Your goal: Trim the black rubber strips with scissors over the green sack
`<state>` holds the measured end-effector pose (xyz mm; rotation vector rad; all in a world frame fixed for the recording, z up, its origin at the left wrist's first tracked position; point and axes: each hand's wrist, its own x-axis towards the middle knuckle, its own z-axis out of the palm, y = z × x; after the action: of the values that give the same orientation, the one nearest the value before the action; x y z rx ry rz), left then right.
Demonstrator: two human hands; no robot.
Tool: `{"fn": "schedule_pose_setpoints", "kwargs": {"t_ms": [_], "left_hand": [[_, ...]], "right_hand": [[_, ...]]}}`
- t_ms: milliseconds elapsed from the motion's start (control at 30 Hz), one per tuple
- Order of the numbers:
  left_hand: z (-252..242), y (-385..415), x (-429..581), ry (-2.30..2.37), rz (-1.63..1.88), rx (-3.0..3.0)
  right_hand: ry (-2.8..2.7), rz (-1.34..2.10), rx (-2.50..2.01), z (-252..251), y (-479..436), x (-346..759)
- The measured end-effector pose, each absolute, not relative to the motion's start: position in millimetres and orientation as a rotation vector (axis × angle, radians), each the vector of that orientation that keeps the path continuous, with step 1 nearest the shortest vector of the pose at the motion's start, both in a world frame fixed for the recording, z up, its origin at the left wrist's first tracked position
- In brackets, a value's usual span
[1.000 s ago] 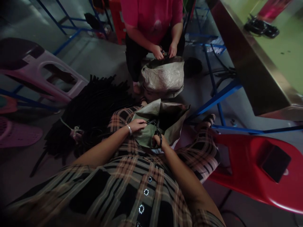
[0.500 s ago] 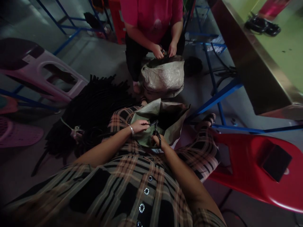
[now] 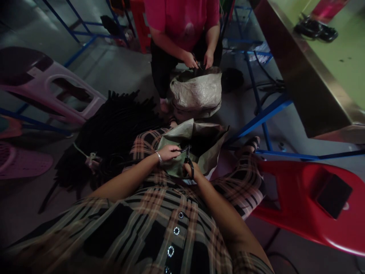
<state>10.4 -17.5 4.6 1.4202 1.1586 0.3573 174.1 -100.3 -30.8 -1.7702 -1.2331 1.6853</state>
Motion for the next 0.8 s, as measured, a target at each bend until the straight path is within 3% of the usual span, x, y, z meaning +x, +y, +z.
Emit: {"fn": "schedule_pose_setpoints", "kwargs": {"t_ms": [533, 800], "left_hand": [[4, -14, 9, 1.168, 0.341, 1.453], [12, -2, -8, 1.223, 0.236, 1.872]], "right_hand": [[-1.315, 1.401, -1.886, -21, -104, 169], [-1.232, 1.409, -1.877, -17, -102, 172]]}}
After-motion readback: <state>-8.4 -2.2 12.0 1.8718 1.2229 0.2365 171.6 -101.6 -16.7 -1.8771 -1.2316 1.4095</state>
